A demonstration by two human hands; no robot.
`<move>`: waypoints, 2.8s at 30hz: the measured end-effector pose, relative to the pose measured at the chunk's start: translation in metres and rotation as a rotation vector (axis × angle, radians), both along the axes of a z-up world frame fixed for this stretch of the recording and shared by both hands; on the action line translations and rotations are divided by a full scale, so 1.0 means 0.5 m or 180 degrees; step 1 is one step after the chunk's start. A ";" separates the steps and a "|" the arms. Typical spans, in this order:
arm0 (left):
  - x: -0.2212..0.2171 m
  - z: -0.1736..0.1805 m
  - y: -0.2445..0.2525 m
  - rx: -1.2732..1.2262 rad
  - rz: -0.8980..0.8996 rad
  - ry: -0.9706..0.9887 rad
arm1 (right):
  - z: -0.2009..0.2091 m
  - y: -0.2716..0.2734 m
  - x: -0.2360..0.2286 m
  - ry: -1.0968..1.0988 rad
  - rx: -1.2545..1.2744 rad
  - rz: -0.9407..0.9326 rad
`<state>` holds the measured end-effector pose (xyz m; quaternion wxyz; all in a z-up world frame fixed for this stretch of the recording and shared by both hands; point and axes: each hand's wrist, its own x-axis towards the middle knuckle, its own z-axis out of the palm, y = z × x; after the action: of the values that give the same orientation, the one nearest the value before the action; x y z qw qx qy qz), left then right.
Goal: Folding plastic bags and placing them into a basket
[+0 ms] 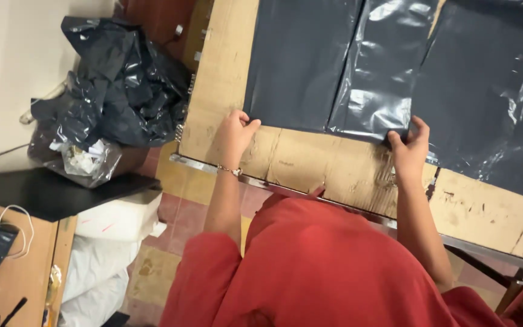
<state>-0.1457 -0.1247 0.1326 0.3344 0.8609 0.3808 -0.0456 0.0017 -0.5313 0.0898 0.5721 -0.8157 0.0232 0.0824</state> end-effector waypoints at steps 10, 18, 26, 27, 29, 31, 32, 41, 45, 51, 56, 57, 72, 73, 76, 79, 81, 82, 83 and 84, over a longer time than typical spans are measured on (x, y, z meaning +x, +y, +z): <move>0.026 -0.079 0.044 -0.0047 -0.0109 0.0181 | -0.024 0.009 0.019 -0.0092 0.0252 -0.0289; -0.008 -0.047 0.080 -0.0143 -0.0412 -0.0110 | -0.040 -0.014 0.039 -0.0195 0.0165 -0.0539; 0.125 0.013 -0.133 0.1717 -0.1376 -0.0783 | 0.006 0.159 0.026 -0.2571 -0.2640 0.1017; 0.150 0.010 -0.141 0.1714 -0.1385 -0.0788 | 0.015 0.182 0.018 -0.2568 -0.2646 0.1009; 0.219 0.005 -0.154 0.1749 -0.3294 -0.1195 | 0.036 0.233 0.025 -0.2547 -0.2641 0.2056; 0.245 -0.026 -0.066 0.1967 -0.2481 -0.0872 | 0.030 0.194 0.060 -0.2272 -0.3005 0.1669; 0.267 -0.039 -0.017 0.2111 -0.1666 -0.0530 | 0.028 0.180 0.086 -0.1944 -0.3328 0.1280; 0.455 -0.048 -0.029 0.2533 -0.0894 -0.0511 | -0.013 0.248 0.327 -0.2215 -0.3155 0.1295; 0.530 -0.026 -0.072 0.2693 -0.0911 -0.0956 | -0.017 0.293 0.380 -0.2318 -0.3095 0.0950; 0.559 -0.085 -0.064 0.2411 -0.1081 -0.0573 | -0.046 0.292 0.605 -0.2955 -0.2489 0.1062; 0.520 -0.114 -0.138 0.2031 -0.1910 -0.1951 | -0.021 0.296 0.752 -0.0862 -0.3110 0.0207; 0.528 -0.113 -0.128 0.2011 -0.1927 -0.1934 | -0.061 0.282 0.792 -0.0832 -0.3118 0.0208; 0.537 -0.126 0.168 -0.5492 -0.0034 -0.0832 | 0.177 0.096 0.355 -0.2047 -0.0504 0.1134; 0.520 -0.139 0.186 -0.5419 0.0171 -0.0963 | 0.177 0.078 0.305 -0.1904 -0.0455 0.1201; 0.457 -0.209 0.233 -0.5210 0.0700 -0.1232 | 0.130 0.039 0.199 -0.1733 -0.0671 0.1303; 0.400 -0.326 0.279 -0.4190 0.0846 -0.1568 | 0.105 0.039 0.129 -0.1635 -0.1144 0.1322; 0.369 -0.290 0.253 -0.3329 0.0613 -0.1738 | 0.089 0.034 0.108 -0.1576 -0.1362 0.1254; 0.346 -0.211 0.210 -0.2912 0.0423 -0.1995 | 0.074 0.024 0.103 -0.1648 -0.1555 0.1317; 0.315 -0.134 0.168 -0.2487 0.0251 -0.2240 | 0.058 0.014 0.097 -0.1709 -0.1744 0.1396; 0.282 -0.107 0.146 -0.2483 0.0220 -0.2228 | 0.044 -0.004 0.095 -0.1702 -0.1736 0.1364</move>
<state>-0.0049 -0.0516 0.0793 0.7386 0.6231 0.2292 0.1174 0.0491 -0.5333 0.1119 0.2916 -0.9159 -0.2746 -0.0240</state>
